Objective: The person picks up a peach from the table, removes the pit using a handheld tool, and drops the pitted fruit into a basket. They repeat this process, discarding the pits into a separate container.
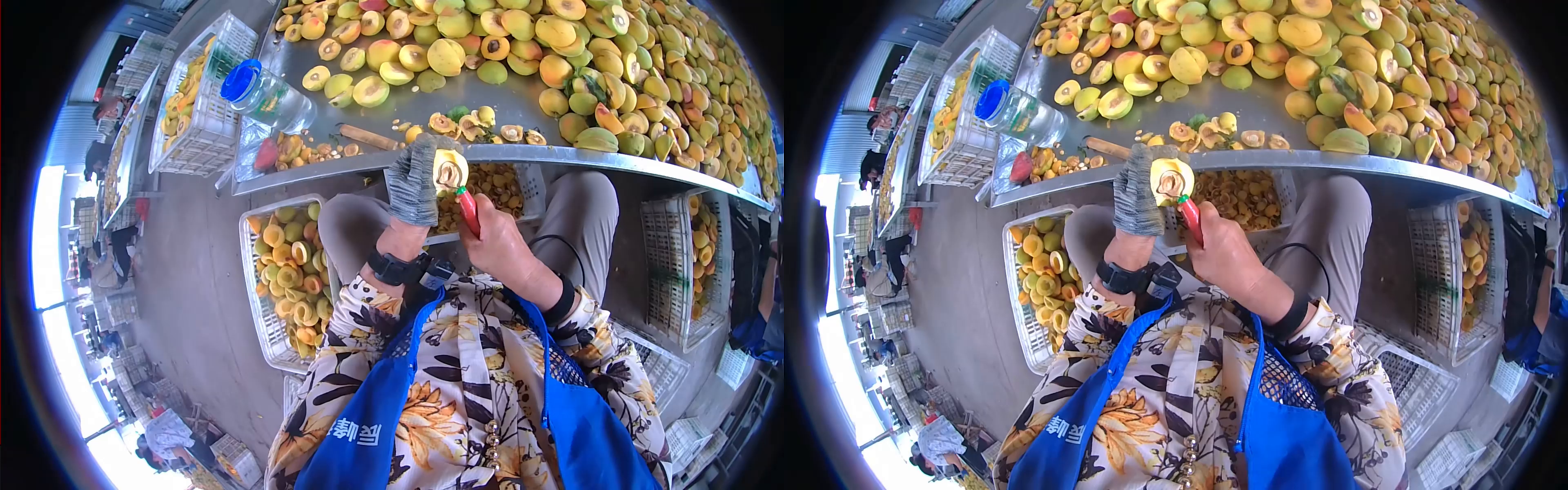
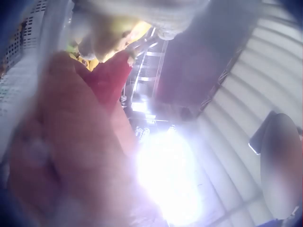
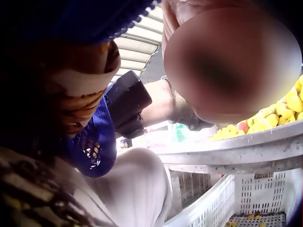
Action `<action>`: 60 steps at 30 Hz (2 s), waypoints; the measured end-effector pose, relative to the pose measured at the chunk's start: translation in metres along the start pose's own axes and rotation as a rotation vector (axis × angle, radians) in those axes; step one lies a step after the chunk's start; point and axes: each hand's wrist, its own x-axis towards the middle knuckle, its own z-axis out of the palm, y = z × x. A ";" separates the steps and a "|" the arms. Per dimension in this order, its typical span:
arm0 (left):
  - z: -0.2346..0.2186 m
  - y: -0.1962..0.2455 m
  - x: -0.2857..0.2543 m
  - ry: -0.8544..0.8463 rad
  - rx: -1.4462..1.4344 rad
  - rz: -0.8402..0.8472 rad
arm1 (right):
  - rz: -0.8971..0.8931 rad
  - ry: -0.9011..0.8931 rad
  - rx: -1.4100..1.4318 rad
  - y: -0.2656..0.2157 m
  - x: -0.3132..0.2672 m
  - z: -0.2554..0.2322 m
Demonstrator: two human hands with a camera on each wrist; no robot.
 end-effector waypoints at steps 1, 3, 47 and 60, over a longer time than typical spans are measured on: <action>0.001 0.001 -0.002 -0.001 0.001 -0.002 | 0.002 0.000 0.001 0.000 -0.001 0.002; 0.006 0.003 -0.005 0.000 0.064 0.066 | 0.040 -0.009 0.020 -0.001 -0.004 0.004; -0.022 -0.007 0.014 -0.162 -0.494 -0.554 | 0.669 -0.971 1.278 0.005 0.025 -0.004; -0.002 0.012 0.009 0.087 -0.521 -0.530 | 0.596 -0.954 1.447 0.008 0.027 -0.003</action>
